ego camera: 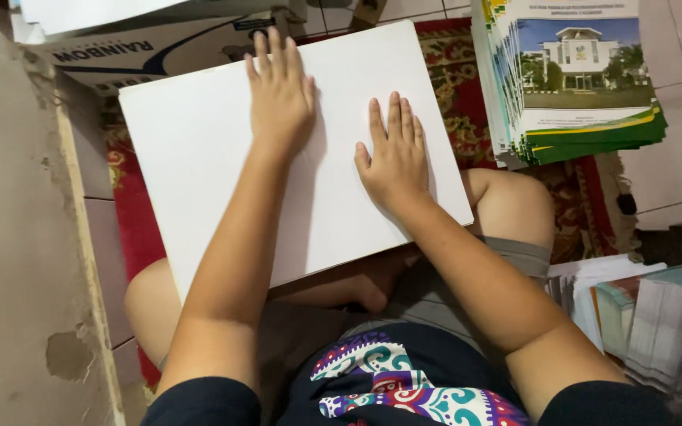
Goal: Manually aligning and smoothing printed covers onto folder bases
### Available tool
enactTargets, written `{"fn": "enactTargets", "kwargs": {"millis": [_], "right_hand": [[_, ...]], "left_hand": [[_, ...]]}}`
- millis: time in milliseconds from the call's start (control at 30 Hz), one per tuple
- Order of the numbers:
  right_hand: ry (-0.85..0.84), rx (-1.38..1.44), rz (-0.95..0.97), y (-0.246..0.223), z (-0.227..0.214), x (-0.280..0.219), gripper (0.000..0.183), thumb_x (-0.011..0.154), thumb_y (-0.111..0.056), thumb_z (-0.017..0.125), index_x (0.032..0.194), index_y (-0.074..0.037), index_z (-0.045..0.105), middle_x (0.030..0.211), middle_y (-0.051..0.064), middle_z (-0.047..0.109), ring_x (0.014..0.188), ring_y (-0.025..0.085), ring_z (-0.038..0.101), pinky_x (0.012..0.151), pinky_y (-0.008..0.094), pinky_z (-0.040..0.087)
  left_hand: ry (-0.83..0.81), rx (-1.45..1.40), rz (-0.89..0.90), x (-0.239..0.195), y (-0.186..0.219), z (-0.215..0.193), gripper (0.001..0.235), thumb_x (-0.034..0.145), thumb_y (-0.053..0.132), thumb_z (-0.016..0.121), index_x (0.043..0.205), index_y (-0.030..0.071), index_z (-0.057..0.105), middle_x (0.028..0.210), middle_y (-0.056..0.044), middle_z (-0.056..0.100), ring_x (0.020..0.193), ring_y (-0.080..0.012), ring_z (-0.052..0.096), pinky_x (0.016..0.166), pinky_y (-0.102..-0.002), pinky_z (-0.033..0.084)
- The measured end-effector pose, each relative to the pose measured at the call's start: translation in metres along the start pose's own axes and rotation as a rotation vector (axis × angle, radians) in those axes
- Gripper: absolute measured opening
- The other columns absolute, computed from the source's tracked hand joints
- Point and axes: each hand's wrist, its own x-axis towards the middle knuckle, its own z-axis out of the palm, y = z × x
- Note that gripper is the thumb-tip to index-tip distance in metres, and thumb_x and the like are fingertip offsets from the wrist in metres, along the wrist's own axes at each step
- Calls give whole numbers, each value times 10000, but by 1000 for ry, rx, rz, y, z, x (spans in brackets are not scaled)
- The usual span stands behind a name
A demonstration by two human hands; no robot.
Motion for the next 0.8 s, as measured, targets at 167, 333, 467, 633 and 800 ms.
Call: {"fn": "enactTargets", "kwargs": {"millis": [167,333,467,633,800], "right_hand": [[6,78,-10,-4,-13,-4,702,1014,-401,439,1617,-76,287,1657,262,211,1555,375,176,1249,499,123],[176,104,-67,6,13,-2,693,977,-381,557,1564,-35,430,1593,321,340,1512,443,290,1220,539,186],[270,137,-107,12,29,2,653,988,-381,566,1539,-44,465,1583,316,352,1504,444,307,1228,538,207],[324,725,-183,-15,-14,-27,511,1102,-322,426,1544,-67,449,1611,263,355,1512,445,318,1257,522,230],[387,1032,-469,-31,-52,-62,503,1067,-407,435,1382,-30,544,1419,192,512,1405,365,435,1238,480,258]], "left_hand": [[-13,-9,133,-86,37,7,634,1091,352,291,1611,-9,257,1676,-243,112,1552,-402,25,1253,-568,46],[58,-38,208,-167,69,26,627,1048,332,414,1558,-33,393,1645,-283,287,1545,-447,201,1240,-572,136],[136,-243,205,-185,61,48,631,989,233,532,1546,-35,404,1617,-288,338,1515,-452,286,1229,-582,181],[283,-1077,14,-154,65,19,500,1136,264,318,1563,15,386,1584,-216,440,1476,-365,412,1240,-479,296],[-188,-2387,18,-138,91,21,812,1027,679,231,1554,107,464,1552,-113,524,1354,-268,557,1051,-358,415]]}}
